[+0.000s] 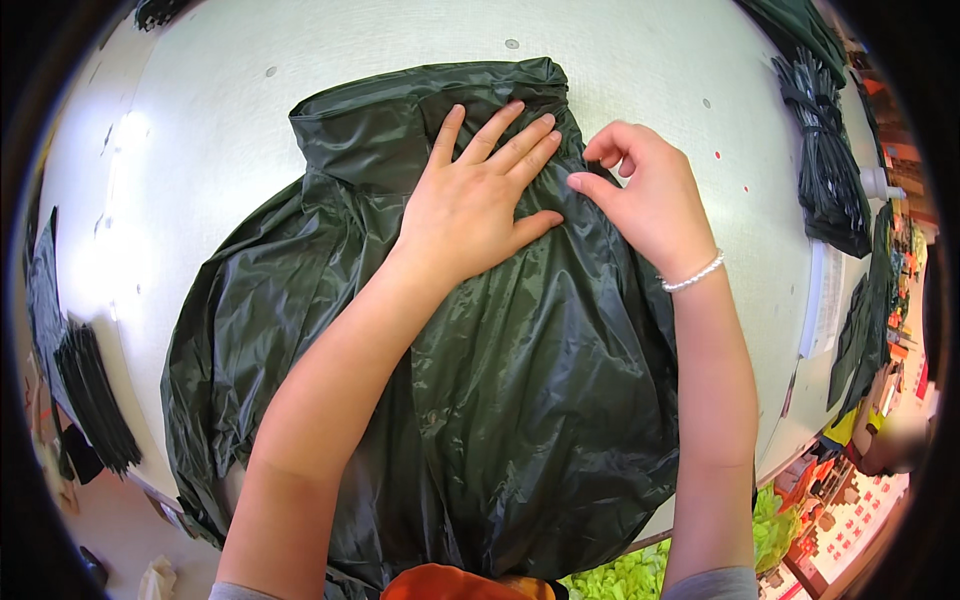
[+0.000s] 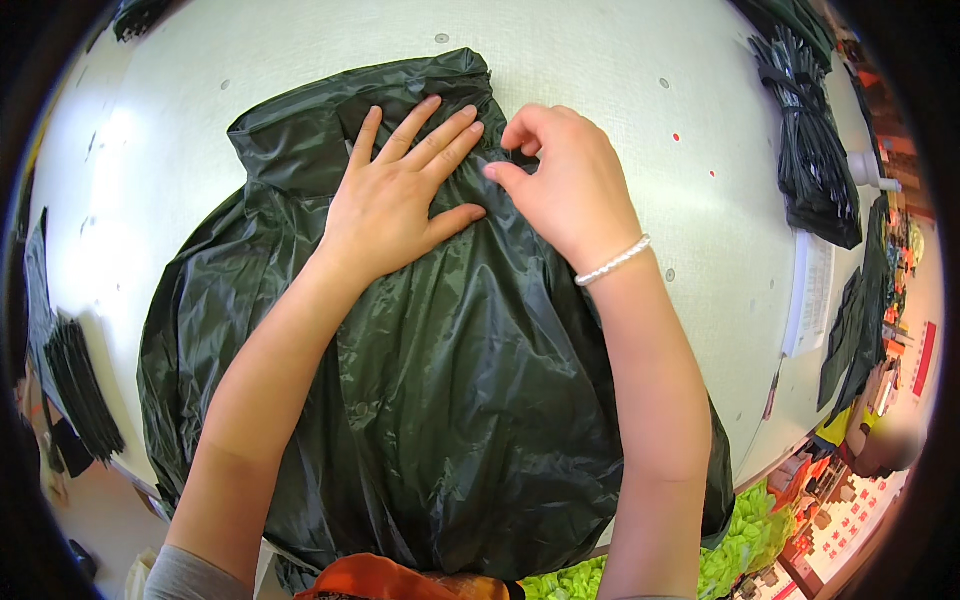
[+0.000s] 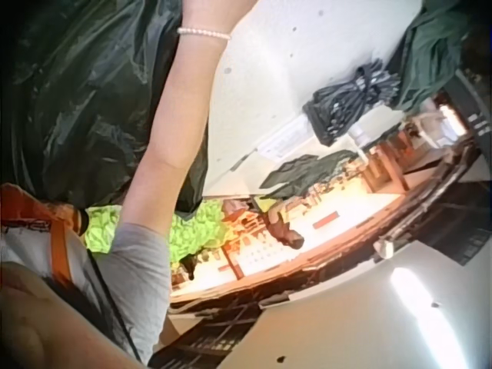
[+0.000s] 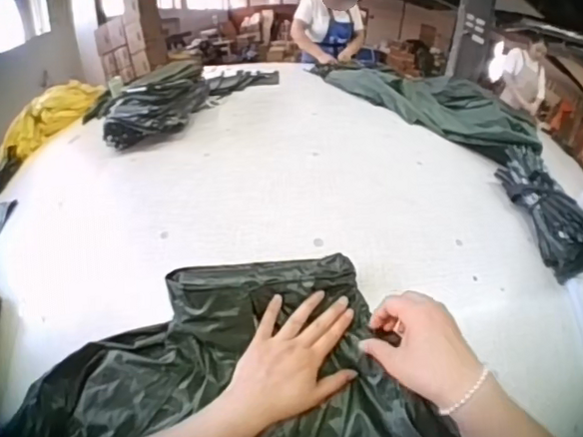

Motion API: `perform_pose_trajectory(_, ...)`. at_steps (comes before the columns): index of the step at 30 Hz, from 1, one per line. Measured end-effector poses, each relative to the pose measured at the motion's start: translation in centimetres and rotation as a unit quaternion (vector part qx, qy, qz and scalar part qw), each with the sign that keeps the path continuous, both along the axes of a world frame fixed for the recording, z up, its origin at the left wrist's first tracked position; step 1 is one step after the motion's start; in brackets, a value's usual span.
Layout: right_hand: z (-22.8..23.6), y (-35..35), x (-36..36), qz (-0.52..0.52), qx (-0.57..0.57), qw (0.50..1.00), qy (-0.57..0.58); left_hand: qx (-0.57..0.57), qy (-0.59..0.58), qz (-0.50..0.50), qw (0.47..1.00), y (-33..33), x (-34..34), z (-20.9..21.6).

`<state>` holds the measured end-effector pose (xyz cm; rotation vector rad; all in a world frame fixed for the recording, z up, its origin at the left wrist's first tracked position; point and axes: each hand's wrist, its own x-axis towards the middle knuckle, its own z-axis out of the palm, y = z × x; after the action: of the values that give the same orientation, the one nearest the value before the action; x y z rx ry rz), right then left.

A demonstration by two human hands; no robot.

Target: The person folds a dark green raincoat on a white table. They smooth the fabric, fold the sleeves inward, fold the body in half, and then fold it into a compact rectangle.

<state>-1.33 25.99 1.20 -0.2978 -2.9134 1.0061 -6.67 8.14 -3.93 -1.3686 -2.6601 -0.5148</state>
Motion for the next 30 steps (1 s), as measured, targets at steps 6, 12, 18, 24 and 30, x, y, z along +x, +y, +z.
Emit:
perform_pose_trajectory(6, -1.6, -0.1, 0.8, -0.023, 0.135, 0.99, 0.039, 0.005, 0.003, -0.003, 1.0, 0.0, 0.0, 0.0)
perform_pose_trajectory(12, 0.8, 0.0, 0.8, -0.051, -0.003, 0.998, -0.041, 0.003, 0.01, 0.003, 1.0, -0.2, -0.1, -0.2)
perform_pose_trajectory(18, -2.4, -0.8, 2.2, 0.027, 0.169, 0.981, 0.09, 0.002, 0.004, 0.001, 1.0, 0.0, 0.0, -0.1)
perform_pose_trajectory(24, -2.6, -0.8, 1.6, 0.005, 0.179, 0.975, 0.133, 0.004, 0.005, 0.004, 1.0, 0.0, 0.0, -0.1)
perform_pose_trajectory(30, -1.8, 0.3, 0.9, -0.043, 0.024, 0.997, 0.058, 0.002, 0.008, 0.003, 1.0, 0.1, 0.0, -0.1)
